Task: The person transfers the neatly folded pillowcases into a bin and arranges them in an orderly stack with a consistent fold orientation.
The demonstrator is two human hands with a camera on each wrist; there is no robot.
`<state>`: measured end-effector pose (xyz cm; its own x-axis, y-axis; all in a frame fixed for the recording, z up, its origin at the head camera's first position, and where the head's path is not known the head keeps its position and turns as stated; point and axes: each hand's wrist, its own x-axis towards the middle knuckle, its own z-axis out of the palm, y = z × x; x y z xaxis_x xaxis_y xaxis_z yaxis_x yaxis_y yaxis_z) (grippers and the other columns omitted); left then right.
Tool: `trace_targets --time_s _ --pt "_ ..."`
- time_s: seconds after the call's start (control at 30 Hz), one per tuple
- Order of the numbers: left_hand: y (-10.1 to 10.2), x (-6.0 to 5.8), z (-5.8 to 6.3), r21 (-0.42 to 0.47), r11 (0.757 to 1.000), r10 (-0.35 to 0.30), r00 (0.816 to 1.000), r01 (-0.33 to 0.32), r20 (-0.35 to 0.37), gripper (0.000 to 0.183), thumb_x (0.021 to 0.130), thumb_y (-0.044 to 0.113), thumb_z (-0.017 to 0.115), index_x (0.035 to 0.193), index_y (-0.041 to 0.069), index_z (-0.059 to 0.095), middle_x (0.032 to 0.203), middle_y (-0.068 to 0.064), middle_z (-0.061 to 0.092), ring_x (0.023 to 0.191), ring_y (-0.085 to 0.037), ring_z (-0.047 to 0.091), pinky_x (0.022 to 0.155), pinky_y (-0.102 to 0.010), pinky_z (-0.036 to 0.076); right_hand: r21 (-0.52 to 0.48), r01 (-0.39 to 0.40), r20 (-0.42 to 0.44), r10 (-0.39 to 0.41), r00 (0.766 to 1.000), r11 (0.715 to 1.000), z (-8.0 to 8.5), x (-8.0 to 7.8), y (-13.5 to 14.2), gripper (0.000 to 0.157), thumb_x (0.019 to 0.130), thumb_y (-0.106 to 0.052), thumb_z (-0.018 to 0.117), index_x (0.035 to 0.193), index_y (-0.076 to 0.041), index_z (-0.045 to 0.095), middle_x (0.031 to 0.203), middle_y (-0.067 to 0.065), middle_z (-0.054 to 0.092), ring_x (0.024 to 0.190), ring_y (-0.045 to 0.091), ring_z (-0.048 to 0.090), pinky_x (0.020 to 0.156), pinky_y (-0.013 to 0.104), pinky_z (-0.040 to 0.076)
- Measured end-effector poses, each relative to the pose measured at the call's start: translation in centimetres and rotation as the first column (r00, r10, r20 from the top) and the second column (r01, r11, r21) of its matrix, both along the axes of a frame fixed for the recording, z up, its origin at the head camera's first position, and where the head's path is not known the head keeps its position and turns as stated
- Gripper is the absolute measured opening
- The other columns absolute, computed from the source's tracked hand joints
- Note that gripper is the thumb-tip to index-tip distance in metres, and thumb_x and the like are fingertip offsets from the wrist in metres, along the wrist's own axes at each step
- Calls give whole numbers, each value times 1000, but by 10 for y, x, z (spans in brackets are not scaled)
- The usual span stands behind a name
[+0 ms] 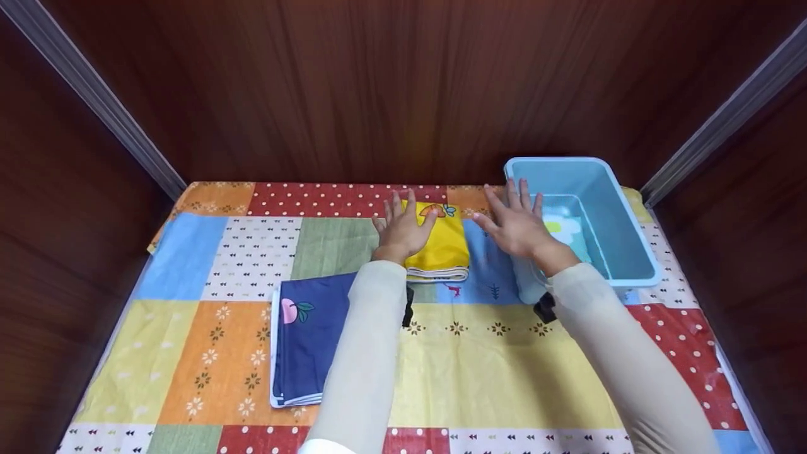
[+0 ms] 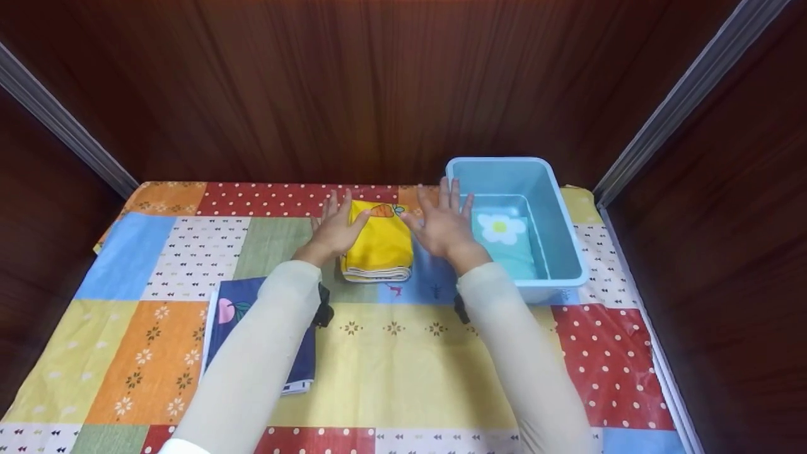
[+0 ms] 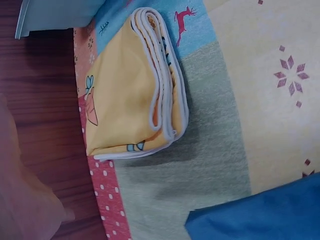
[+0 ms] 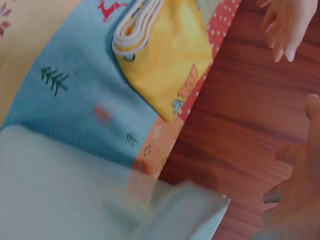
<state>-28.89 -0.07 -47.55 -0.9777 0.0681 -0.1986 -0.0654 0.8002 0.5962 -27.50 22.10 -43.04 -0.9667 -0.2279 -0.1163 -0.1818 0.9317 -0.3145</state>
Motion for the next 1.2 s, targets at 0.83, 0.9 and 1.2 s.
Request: trace_targets --time_s 0.83,0.9,1.2 --pt "-6 10 -52 193 965 184 983 -180 -6 71 103 27 60 161 3 26 164 -21 25 148 -36 29 115 -51 35 -229 106 156 -71 985 968 -67 4 -33 74 106 -49 43 165 -14 14 167 27 0 154 44 4 121 62 15" --pt "-5 12 -55 201 958 206 979 -203 5 68 102 25 60 159 4 30 162 -19 30 147 -35 32 115 -51 35 -260 129 161 -89 983 957 -74 4 -33 73 107 -44 45 164 -11 16 166 30 7 153 46 11 120 61 18" --pt "-3 16 -65 270 927 245 966 -259 85 61 102 22 60 154 1 38 151 -19 45 139 -35 43 117 -44 33 -381 243 233 -162 959 892 -95 5 -35 69 107 -30 51 160 2 22 162 27 28 149 41 28 120 54 25"
